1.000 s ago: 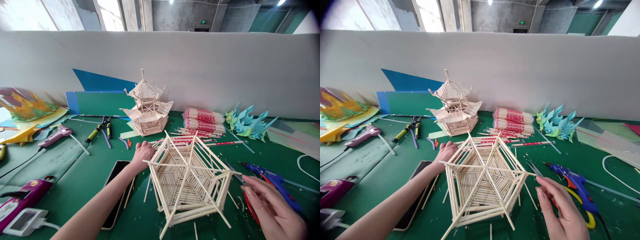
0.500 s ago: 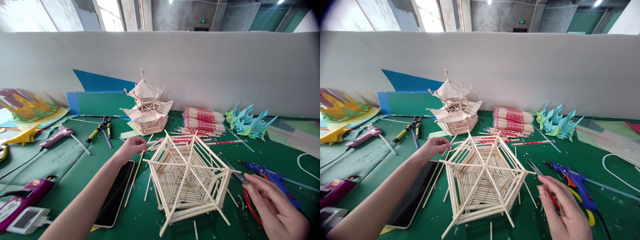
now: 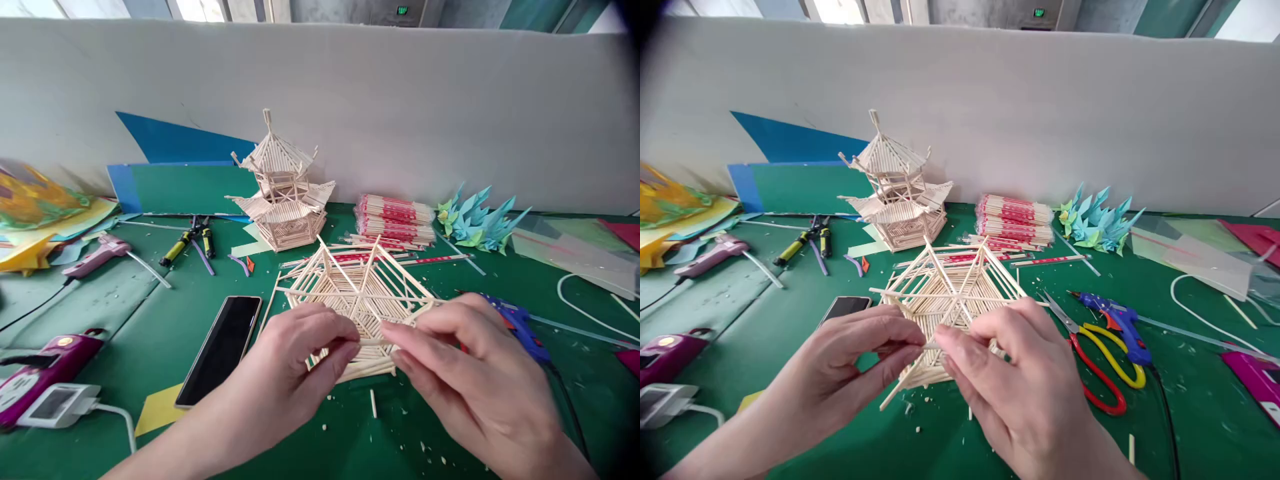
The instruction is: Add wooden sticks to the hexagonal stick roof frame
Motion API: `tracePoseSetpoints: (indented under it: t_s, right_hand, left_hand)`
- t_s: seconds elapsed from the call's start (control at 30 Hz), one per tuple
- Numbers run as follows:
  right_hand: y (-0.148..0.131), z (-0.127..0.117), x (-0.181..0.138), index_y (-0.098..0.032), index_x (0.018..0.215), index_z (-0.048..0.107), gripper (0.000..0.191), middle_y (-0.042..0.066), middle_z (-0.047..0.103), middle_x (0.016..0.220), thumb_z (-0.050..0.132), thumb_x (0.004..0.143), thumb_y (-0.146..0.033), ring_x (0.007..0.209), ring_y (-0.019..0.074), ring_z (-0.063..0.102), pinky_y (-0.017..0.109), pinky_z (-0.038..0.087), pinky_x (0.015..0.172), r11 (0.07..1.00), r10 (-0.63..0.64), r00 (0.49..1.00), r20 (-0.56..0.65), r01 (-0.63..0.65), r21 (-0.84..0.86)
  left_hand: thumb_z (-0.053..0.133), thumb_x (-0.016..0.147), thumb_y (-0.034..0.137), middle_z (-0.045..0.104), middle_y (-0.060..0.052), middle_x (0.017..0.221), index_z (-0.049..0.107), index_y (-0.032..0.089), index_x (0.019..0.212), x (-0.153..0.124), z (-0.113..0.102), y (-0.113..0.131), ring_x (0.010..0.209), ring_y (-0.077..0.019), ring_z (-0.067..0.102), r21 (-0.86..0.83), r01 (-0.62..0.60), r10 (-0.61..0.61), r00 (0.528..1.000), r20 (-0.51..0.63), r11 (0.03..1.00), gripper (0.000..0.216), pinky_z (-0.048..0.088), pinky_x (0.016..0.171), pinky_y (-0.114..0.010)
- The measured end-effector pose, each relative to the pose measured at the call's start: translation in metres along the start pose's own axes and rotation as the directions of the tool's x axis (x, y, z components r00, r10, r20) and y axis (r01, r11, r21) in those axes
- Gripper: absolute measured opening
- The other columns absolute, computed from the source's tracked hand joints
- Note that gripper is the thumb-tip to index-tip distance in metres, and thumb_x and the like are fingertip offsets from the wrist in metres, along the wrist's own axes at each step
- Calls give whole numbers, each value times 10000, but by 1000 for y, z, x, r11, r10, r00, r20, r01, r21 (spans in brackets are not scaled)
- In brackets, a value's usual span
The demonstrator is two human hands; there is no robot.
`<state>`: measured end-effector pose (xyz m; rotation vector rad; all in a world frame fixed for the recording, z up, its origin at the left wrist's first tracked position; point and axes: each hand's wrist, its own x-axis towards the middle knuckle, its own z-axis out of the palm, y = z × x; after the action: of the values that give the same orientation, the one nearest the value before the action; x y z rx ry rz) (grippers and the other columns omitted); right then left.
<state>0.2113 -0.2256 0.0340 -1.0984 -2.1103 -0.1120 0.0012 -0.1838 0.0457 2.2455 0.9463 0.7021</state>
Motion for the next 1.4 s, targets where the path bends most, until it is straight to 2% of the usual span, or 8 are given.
tracePoseSetpoints:
  t_s: [0.07,0.17,0.3,0.4,0.47,0.63,0.93,1.4]
  right_hand:
    - [-3,2,7,-194,959,673,141,23,592,751,570,867,-165,698,139,459,286,394,628,1000,5,998,68,-7,25]
    - [-3,6,8,-197,850,666,112,13,585,730,562,876,-164,699,140,447,287,364,619,996,7,992,128,-19,89]
    - [3,9,2,-208,909,660,112,3,568,745,566,873,-158,713,135,440,287,355,636,986,-21,975,219,-15,163]
    - [10,13,-6,-207,936,657,131,6,560,761,549,881,-156,739,135,449,279,357,641,978,4,952,307,-67,196]
    - [13,18,-11,-196,919,659,136,13,549,760,534,888,-153,752,140,451,281,359,641,972,29,938,346,-107,210]
    - [14,25,-16,-181,901,655,143,16,532,752,518,893,-141,753,140,444,293,360,651,965,34,933,359,-123,230]
    - [17,24,-17,-189,911,635,124,9,535,753,521,893,-144,758,140,459,296,362,661,973,41,924,381,-124,194]
    - [12,25,-16,-183,842,660,156,13,529,717,516,888,-145,735,151,450,298,351,658,976,90,926,366,-154,151]
  left_hand:
    - [505,871,147,597,46,675,615,215,842,0,7,7,595,-75,531,0,-30,30,999,-37,1000,132,416,563,-163]
    - [532,854,108,588,59,649,620,199,828,-3,13,10,590,-55,532,-15,-50,48,994,-101,999,129,410,566,-139]
    - [587,830,134,609,45,715,599,202,903,-20,16,2,625,-67,554,-13,-20,19,993,-117,1000,101,436,576,-147]
    - [643,800,185,607,1,866,546,220,1073,-36,20,-10,778,-115,582,95,8,10,983,-182,995,292,483,656,-192]
    - [646,800,191,585,-26,954,539,226,1083,-45,25,-19,859,-143,569,158,15,18,979,-205,987,305,491,721,-239]
    - [603,825,163,530,-57,981,559,204,1020,-55,39,-30,883,-178,532,172,31,3,981,-196,985,204,478,759,-332]
    - [569,816,95,514,-48,905,598,188,900,-50,45,-28,840,-179,514,158,25,10,976,-218,987,129,455,716,-335]
    - [583,815,103,524,-39,860,623,202,882,-42,47,-27,799,-171,499,206,-9,55,974,-221,978,126,421,697,-321]
